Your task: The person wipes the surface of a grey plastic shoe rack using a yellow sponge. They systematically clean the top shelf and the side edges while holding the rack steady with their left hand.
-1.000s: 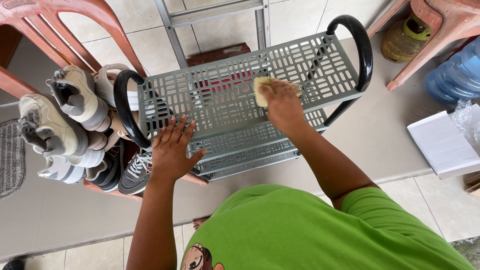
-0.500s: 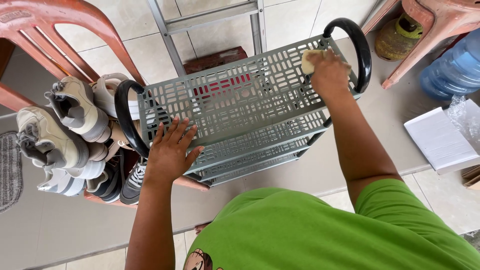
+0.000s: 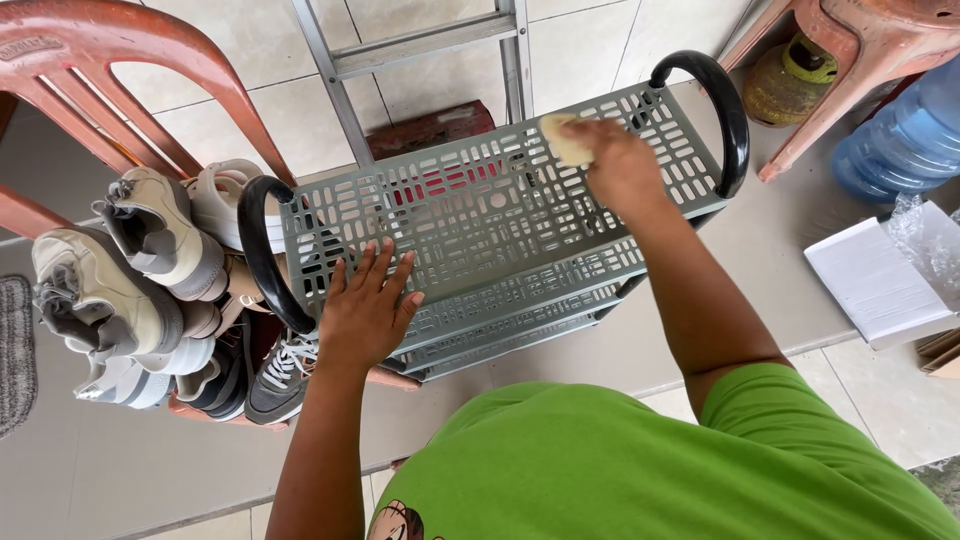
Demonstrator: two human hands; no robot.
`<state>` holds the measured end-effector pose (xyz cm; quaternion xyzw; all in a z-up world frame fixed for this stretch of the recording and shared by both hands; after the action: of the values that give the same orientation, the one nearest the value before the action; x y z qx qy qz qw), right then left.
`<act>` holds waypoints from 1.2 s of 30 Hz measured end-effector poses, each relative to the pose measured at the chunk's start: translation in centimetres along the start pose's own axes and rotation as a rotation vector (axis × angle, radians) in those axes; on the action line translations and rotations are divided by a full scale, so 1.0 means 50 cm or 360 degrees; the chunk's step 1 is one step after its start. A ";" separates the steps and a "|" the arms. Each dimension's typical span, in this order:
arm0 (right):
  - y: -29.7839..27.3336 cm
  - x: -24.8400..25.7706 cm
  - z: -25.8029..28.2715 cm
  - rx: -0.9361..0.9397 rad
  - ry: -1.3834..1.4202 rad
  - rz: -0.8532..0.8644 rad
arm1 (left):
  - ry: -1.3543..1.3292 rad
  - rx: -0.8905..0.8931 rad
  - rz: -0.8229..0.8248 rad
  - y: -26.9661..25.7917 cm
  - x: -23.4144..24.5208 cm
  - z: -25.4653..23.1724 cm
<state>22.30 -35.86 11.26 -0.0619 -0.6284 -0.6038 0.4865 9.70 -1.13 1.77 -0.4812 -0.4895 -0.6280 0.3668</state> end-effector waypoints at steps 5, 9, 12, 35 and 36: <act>-0.022 -0.082 -0.213 -0.0042 -0.0895 -0.0027 | 0.0002 -0.0012 0.0079 -0.003 0.000 -0.002; -0.047 -0.185 -0.256 -0.0180 -0.1019 0.0242 | 0.0017 -0.0025 0.0100 0.000 0.012 -0.006; -0.039 -0.177 -0.131 -0.0165 -0.0908 0.0413 | 0.0024 -0.0042 0.0113 0.002 0.012 -0.007; 0.011 -0.186 0.029 -0.0485 -0.0677 0.1075 | -0.0050 -0.0169 0.0145 0.023 0.011 -0.016; 0.004 -0.205 0.039 -0.0375 -0.0509 0.0949 | -0.0038 -0.0169 0.0118 0.023 0.014 -0.013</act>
<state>26.72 -28.98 4.73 -0.3918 -0.5771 -0.4862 0.5263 10.40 -2.06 2.70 -0.5253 -0.4416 -0.6332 0.3579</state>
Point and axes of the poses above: each hand's wrist, its own y-axis towards the middle knuckle, its own x-axis out of the back of the hand, z = x × y, the point moved 6 cm from there along y, towards the middle knuckle, and after that the axes turned 8 degrees about -z, right-handed, at the moved point
